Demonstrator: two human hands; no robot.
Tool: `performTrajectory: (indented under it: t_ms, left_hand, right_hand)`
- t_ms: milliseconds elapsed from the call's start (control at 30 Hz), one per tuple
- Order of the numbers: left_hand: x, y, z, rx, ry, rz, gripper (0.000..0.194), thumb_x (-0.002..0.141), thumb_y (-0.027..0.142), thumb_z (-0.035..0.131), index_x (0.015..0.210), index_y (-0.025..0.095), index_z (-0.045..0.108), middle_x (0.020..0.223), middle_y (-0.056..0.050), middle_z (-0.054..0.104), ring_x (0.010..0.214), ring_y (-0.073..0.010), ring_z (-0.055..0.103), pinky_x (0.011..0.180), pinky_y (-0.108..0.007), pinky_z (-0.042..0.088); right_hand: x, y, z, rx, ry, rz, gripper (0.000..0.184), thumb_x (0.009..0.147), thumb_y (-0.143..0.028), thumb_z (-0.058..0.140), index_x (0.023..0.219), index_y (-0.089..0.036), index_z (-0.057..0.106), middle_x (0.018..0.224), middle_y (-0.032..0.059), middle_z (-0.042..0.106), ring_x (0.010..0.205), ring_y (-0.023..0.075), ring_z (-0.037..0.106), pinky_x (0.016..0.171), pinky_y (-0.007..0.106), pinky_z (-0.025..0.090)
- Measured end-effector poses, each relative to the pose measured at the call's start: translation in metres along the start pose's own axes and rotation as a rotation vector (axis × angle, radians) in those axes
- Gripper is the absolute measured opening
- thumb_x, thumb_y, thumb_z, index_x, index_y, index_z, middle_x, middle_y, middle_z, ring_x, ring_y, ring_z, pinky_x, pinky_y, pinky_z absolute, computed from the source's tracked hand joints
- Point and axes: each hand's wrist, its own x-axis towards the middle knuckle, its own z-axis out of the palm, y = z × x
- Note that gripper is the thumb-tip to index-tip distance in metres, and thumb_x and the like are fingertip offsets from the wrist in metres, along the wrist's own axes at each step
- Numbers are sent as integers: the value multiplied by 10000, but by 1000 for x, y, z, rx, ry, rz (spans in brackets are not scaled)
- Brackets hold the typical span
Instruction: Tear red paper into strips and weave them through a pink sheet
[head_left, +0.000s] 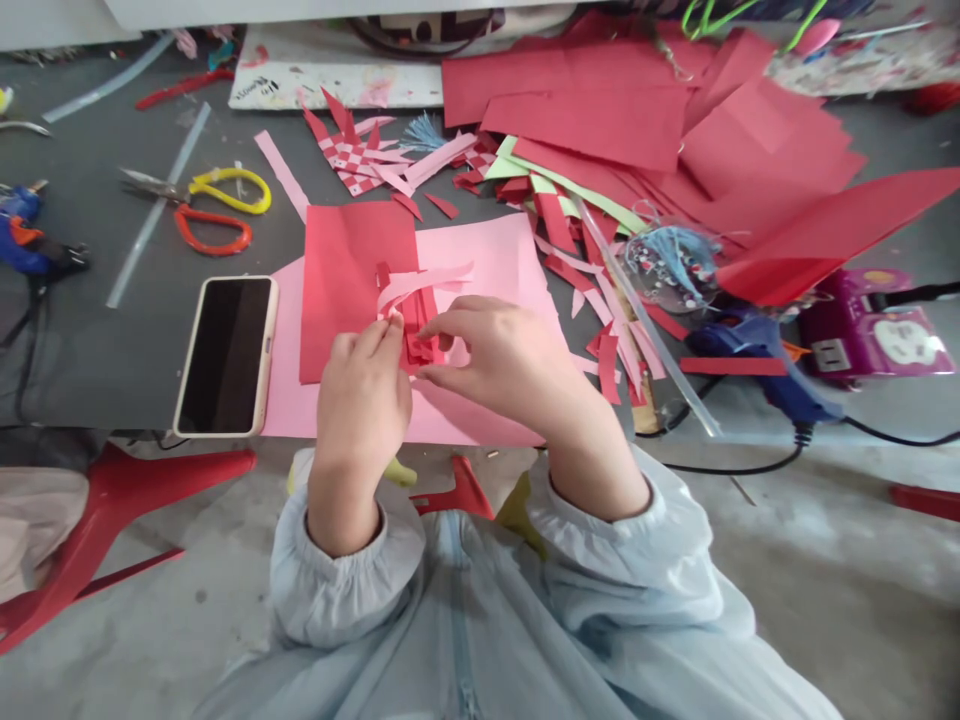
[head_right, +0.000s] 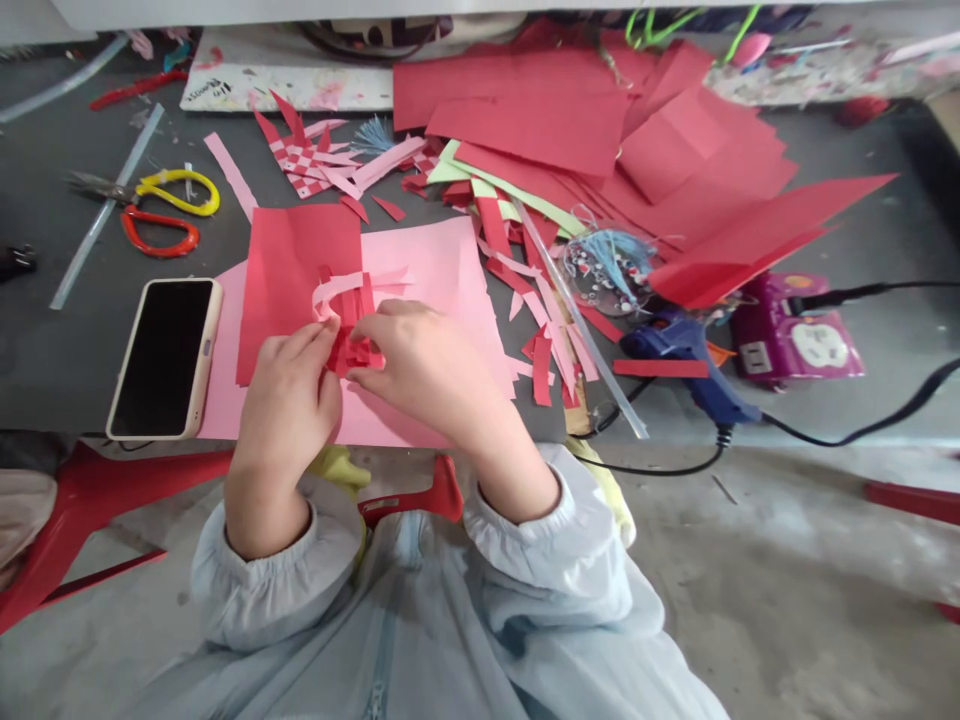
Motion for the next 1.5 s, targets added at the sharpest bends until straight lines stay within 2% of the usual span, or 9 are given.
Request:
performTrajectory:
  t_ms: [167, 333, 433, 533, 800, 967, 1167, 1367, 1500]
  left_hand:
    - [1, 1, 0, 5, -8, 0, 469, 945, 89, 436, 1380, 86, 612, 1343, -142, 686, 1081, -296, 614, 1016, -468, 529]
    - [1, 1, -2, 7, -54, -17, 489, 946, 80, 427, 1407, 46, 588, 1373, -171, 664, 1098, -310, 607, 1050, -491, 514]
    - [1, 1, -2, -5, -42, -17, 494, 939, 78, 432, 1407, 80, 589, 1373, -157, 668, 1102, -302, 607, 1057, -499, 512]
    - [0, 2, -1, -14, -18, -17, 480, 936, 76, 434, 1382, 105, 610, 1367, -133, 676, 1098, -292, 614, 1059, -487, 509]
    - [1, 3, -1, -16, -22, -6, 449, 977, 110, 424, 1382, 64, 613, 1372, -147, 674, 1103, -304, 614, 1051, -475, 512]
    - [0, 3, -1, -11, -15, -6, 462, 957, 89, 431, 1379, 61, 616, 1354, -140, 688, 1094, -305, 623, 1043, -464, 518]
    - [-1, 1, 0, -44, 18, -7, 461, 923, 56, 447, 1336, 107, 644, 1344, -122, 700, 1092, -286, 634, 1044, -457, 520]
    - [0, 6, -4, -36, -43, -36, 471, 929, 39, 443, 1339, 119, 660, 1393, -113, 671, 1098, -298, 606, 1038, -469, 524]
    - [2, 8, -6, -15, -65, -48, 448, 941, 49, 433, 1305, 119, 683, 1386, -122, 668, 1075, -311, 598, 996, -486, 540]
  right_hand:
    - [2, -2, 12, -148, -20, -77, 193, 912, -282, 695, 1010, -126, 754, 959, 121, 671, 946, 268, 598, 812, 374, 481]
    - [4, -2, 16, -204, -43, -71, 197, 946, -264, 638, 1033, -130, 752, 1037, 134, 690, 956, 263, 597, 845, 386, 501]
    - [4, -4, 18, -266, -71, -43, 216, 956, -244, 599, 1030, -111, 751, 1048, 144, 695, 939, 256, 608, 806, 372, 497]
    - [3, -11, 19, -339, -103, -19, 216, 963, -227, 571, 1010, -110, 746, 1059, 154, 695, 940, 256, 612, 698, 350, 463]
    - [2, -26, 17, -433, -150, 31, 219, 958, -113, 516, 963, -122, 735, 1050, 158, 707, 908, 227, 598, 579, 324, 326]
    - [5, -19, 19, -416, -123, 45, 236, 965, -123, 494, 942, -124, 729, 1024, 159, 714, 856, 227, 604, 552, 323, 281]
    - [6, -10, 20, -289, -7, 83, 233, 987, -157, 476, 973, -136, 708, 909, 131, 738, 746, 198, 590, 577, 314, 298]
    - [6, -2, 20, -177, 48, 97, 196, 979, -221, 516, 890, -149, 674, 831, 94, 727, 668, 163, 564, 592, 292, 313]
    - [6, -1, 18, -170, 59, 97, 249, 986, -295, 522, 838, -147, 657, 801, 97, 721, 648, 161, 558, 591, 293, 311]
